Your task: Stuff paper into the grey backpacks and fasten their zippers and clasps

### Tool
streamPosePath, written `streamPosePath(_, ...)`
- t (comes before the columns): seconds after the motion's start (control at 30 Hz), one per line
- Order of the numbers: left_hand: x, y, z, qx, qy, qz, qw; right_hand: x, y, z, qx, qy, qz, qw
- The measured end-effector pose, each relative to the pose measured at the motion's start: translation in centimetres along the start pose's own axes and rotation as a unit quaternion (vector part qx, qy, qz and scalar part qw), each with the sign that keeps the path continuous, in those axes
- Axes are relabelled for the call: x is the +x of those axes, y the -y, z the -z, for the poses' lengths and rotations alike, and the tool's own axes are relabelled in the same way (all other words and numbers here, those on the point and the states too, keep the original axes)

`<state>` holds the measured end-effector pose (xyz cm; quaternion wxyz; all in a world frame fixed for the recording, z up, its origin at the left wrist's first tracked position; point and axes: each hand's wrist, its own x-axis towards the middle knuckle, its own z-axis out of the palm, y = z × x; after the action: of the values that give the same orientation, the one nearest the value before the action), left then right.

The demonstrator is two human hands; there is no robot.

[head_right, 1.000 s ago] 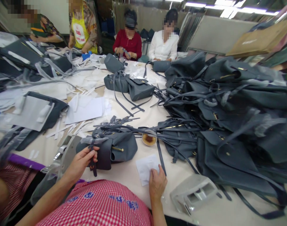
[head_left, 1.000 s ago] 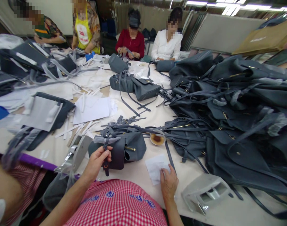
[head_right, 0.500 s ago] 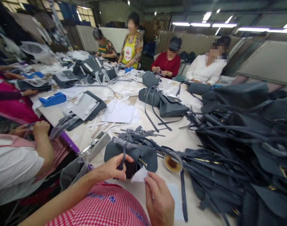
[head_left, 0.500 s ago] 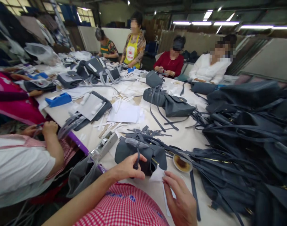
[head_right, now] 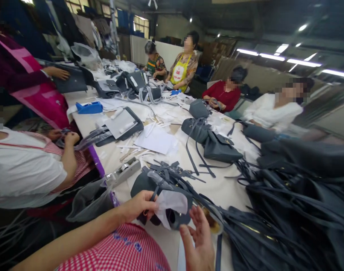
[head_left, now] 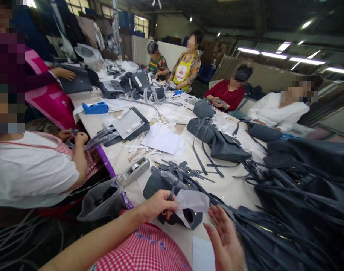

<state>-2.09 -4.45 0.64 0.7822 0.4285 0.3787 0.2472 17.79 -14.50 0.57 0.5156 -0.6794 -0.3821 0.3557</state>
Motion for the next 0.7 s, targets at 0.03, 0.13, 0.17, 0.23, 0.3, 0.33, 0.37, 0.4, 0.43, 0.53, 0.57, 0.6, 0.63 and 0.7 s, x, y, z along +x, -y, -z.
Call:
streamPosePath(0.03, -0.1, 0.0, 0.0, -0.002, 0.007, 0.005, 1.000, 0.2, 0.0, -0.1, 0.023, 0.024, -0.041, 0.999)
streamPosePath(0.13, -0.1, 0.0, 0.2, 0.004, 0.028, 0.017, 0.999, 0.8, 0.6, -1.3, 0.016, 0.073, -0.085, 0.994)
streamPosePath(0.17, -0.1, 0.1, 0.3, 0.003, 0.031, 0.022, 0.999, 1.1, 1.0, -1.7, -0.010, 0.067, -0.070, 0.995)
streamPosePath(0.23, 0.0, 0.2, 0.5, -0.002, 0.032, 0.035, 0.999, 1.5, 1.9, -2.5, -0.073, 0.029, -0.002, 0.997)
streamPosePath(0.3, 0.0, 0.2, 0.7, -0.009, 0.030, 0.049, 0.998, 2.0, 2.7, -2.8, -0.117, -0.006, 0.068, 0.991)
streamPosePath(0.33, 0.0, 0.3, 0.8, -0.012, 0.029, 0.056, 0.998, 2.3, 2.9, -2.8, -0.127, -0.009, 0.083, 0.988)
streamPosePath(0.37, 0.0, 0.3, 0.9, -0.016, 0.031, 0.061, 0.998, 2.7, 3.1, -2.7, -0.127, 0.004, 0.079, 0.989)
streamPosePath(0.4, 0.1, 0.4, 1.0, -0.024, 0.035, 0.064, 0.997, 3.1, 3.2, -2.6, -0.118, 0.033, 0.059, 0.991)
streamPosePath(0.43, 0.1, 0.5, 1.1, -0.035, 0.041, 0.067, 0.996, 3.4, 3.2, -2.4, -0.103, 0.073, 0.026, 0.992)
streamPosePath(0.53, 0.4, 0.9, 1.2, -0.069, 0.039, 0.059, 0.995, 4.0, 2.9, -2.0, -0.015, 0.186, -0.081, 0.979)
streamPosePath(0.57, 0.5, 0.9, 1.3, -0.079, 0.021, 0.047, 0.996, 4.0, 2.8, -2.0, 0.018, 0.202, -0.112, 0.973)
streamPosePath(0.6, 0.5, 1.0, 1.3, -0.087, -0.004, 0.031, 0.996, 3.8, 2.6, -2.0, 0.049, 0.202, -0.142, 0.968)
streamPosePath(0.63, 0.5, 1.0, 1.4, -0.083, -0.034, 0.015, 0.996, 3.6, 2.5, -2.0, 0.074, 0.197, -0.172, 0.962)
streamPosePath(0.7, 0.4, 0.8, 1.8, -0.045, -0.089, -0.008, 0.995, 2.9, 2.1, -2.2, 0.094, 0.198, -0.224, 0.950)
